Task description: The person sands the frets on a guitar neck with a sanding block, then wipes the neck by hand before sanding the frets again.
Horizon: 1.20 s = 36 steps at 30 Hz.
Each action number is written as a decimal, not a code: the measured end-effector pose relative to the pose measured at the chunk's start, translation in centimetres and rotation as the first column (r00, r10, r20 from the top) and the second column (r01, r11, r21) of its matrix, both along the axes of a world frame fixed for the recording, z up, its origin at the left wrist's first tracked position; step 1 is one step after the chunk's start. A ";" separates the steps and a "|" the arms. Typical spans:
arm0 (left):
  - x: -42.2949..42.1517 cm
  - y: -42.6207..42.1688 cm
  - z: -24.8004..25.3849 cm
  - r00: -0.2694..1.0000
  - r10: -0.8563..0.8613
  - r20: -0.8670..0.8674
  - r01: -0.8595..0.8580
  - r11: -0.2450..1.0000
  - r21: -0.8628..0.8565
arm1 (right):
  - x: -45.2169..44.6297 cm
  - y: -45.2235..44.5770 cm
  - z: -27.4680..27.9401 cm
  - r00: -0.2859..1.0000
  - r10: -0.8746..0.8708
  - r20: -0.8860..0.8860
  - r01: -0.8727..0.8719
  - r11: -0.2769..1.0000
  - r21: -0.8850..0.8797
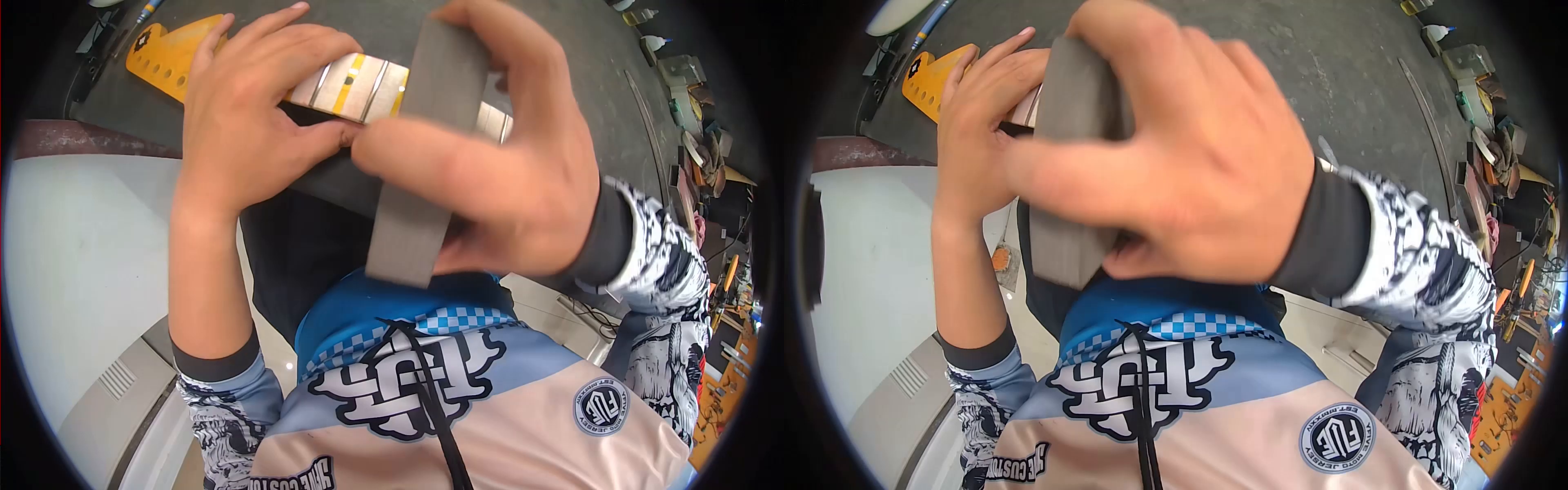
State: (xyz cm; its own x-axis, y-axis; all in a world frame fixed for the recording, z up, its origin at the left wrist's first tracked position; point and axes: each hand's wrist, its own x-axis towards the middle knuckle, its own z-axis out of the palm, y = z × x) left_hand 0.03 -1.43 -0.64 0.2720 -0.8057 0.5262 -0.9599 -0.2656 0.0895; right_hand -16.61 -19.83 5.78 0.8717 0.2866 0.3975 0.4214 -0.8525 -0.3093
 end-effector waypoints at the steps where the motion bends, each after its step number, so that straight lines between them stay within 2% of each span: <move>1: -0.1 0.0 0.1 1.000 -0.004 -0.008 0.004 1.000 -0.002 | 0.7 -0.8 -0.3 0.999 -0.033 0.035 0.033 0.999 -0.001; 4: -0.1 0.4 0.2 0.999 -0.042 -0.007 0.042 0.999 -0.012 | 2.5 -2.8 -0.5 0.987 -0.037 0.158 0.078 0.961 -0.265; 8: 1.0 0.6 -0.6 1.000 -0.012 0.023 0.012 1.000 0.010 | 1.2 0.2 -3.2 0.964 -0.181 0.194 0.186 0.983 -0.008; 10: -0.2 0.3 0.3 1.000 -0.016 -0.026 0.016 1.000 0.018 | 2.6 -1.9 -1.4 0.941 -0.323 0.104 0.322 0.946 0.026; 12: -0.2 0.5 -0.2 0.998 -0.022 -0.051 0.021 1.000 -0.010 | 4.4 -5.5 -1.6 0.911 -0.407 -0.062 0.411 0.891 0.193; 13: 0.1 0.5 -0.4 0.998 -0.022 -0.058 0.020 0.999 -0.027 | 5.3 -7.0 -1.8 0.901 -0.396 -0.178 0.434 0.836 0.335; 15: 0.0 0.5 -0.3 0.998 -0.021 -0.064 0.020 1.000 -0.015 | 4.2 -7.3 -1.7 0.951 -0.170 -0.259 0.305 0.658 0.688; 17: 0.1 0.1 0.1 0.997 -0.027 -0.072 0.027 1.000 0.000 | 2.5 -6.9 -0.6 0.935 -0.092 -0.342 0.340 0.500 0.797; 18: 0.0 0.0 0.2 0.997 -0.032 -0.074 0.034 0.999 0.016 | 1.6 -6.6 0.8 0.896 -0.130 -0.424 0.431 0.486 0.761; 21: 0.5 -0.3 0.5 0.998 -0.035 -0.060 0.038 0.998 0.051 | -0.5 -9.8 1.5 0.844 -0.134 -0.519 0.503 0.530 0.682; 23: 1.4 0.9 0.3 0.999 -0.021 -0.035 0.024 0.997 0.069 | -1.5 -10.8 -2.4 0.915 -0.138 -0.380 0.383 0.599 0.703; 25: 1.2 0.5 0.3 0.999 -0.002 -0.044 0.007 0.994 0.105 | -3.1 -10.2 -1.3 0.942 -0.079 -0.327 0.277 0.733 0.621; 28: 0.0 0.2 1.4 1.000 0.008 -0.014 -0.006 0.993 0.120 | -2.0 -9.0 -2.0 0.951 -0.250 -0.182 0.298 0.898 0.325; 29: -0.5 0.1 1.4 0.999 -0.008 -0.034 0.012 0.994 0.108 | -1.6 -8.4 -1.8 0.949 -0.292 -0.119 0.312 0.927 0.207; 30: -1.0 0.1 1.5 0.998 -0.023 -0.054 0.028 0.995 0.094 | -0.6 -6.7 -1.1 0.961 -0.261 -0.089 0.273 0.948 0.162; 33: -1.2 0.7 0.9 1.000 -0.028 -0.010 0.029 0.998 0.064 | 2.2 -5.9 -1.9 0.988 -0.152 0.002 0.151 0.983 0.107; 36: -0.8 1.0 0.6 0.999 -0.032 -0.022 0.033 0.999 0.034 | 2.6 -3.4 -1.0 0.993 -0.112 -0.029 0.115 0.990 0.081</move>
